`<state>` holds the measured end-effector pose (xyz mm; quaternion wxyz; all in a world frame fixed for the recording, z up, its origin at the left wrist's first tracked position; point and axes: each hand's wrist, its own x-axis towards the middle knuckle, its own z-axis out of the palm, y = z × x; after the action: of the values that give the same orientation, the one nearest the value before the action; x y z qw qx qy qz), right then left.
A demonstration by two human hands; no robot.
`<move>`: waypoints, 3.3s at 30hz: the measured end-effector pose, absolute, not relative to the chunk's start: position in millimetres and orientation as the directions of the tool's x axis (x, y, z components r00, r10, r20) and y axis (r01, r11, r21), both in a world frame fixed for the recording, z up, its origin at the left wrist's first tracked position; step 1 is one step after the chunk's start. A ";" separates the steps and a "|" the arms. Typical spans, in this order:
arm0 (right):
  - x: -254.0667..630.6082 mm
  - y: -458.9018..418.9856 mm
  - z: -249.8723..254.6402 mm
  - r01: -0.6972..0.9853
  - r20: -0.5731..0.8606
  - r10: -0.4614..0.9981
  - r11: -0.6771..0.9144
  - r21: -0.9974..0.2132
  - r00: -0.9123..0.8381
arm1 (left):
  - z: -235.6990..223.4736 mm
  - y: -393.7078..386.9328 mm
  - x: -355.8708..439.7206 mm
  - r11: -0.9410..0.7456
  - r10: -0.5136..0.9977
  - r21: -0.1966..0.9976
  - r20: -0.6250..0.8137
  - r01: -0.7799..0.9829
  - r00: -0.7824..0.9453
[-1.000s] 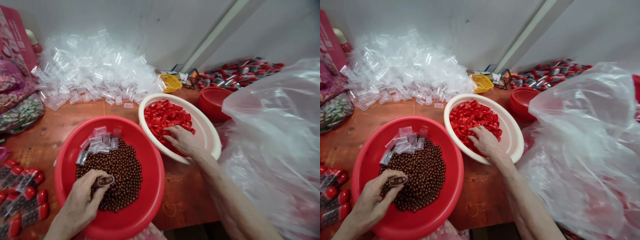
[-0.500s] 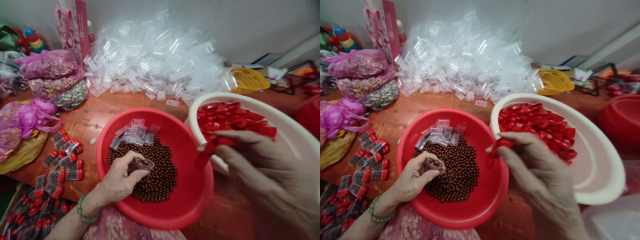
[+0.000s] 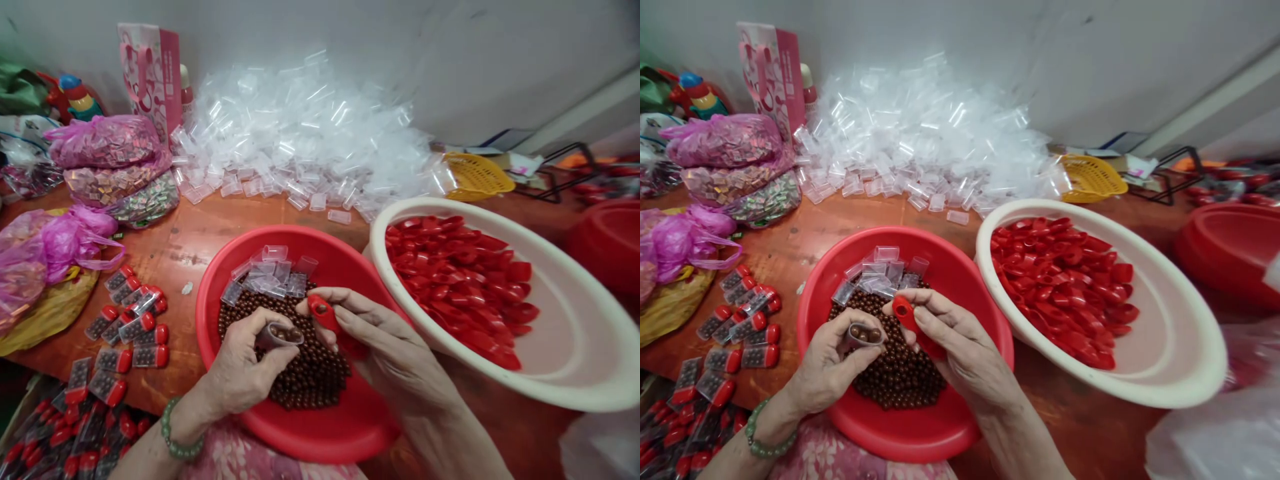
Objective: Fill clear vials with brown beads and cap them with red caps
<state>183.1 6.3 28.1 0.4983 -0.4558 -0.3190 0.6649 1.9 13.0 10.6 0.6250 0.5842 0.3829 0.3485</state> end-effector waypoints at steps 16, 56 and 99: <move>166.9 5.2 -1.3 -0.337 -0.391 0.919 -0.386 -0.859 -0.054 | 8.8 16.4 6.1 0.084 0.948 0.996 -0.074 -0.017 0.311; 164.3 -4.2 10.0 0.372 0.160 0.978 0.201 -0.906 -0.137 | -0.7 18.1 3.2 -0.036 0.929 0.992 -0.012 0.124 0.369; 155.8 6.2 21.7 0.478 0.306 0.934 0.356 -0.803 -0.182 | 1.2 22.8 2.9 0.548 0.698 0.817 -0.326 -0.182 0.638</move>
<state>155.8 6.2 21.7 0.4070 -0.4933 -0.7159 0.2801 2.9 22.8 1.2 0.8158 0.3920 0.3291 0.2695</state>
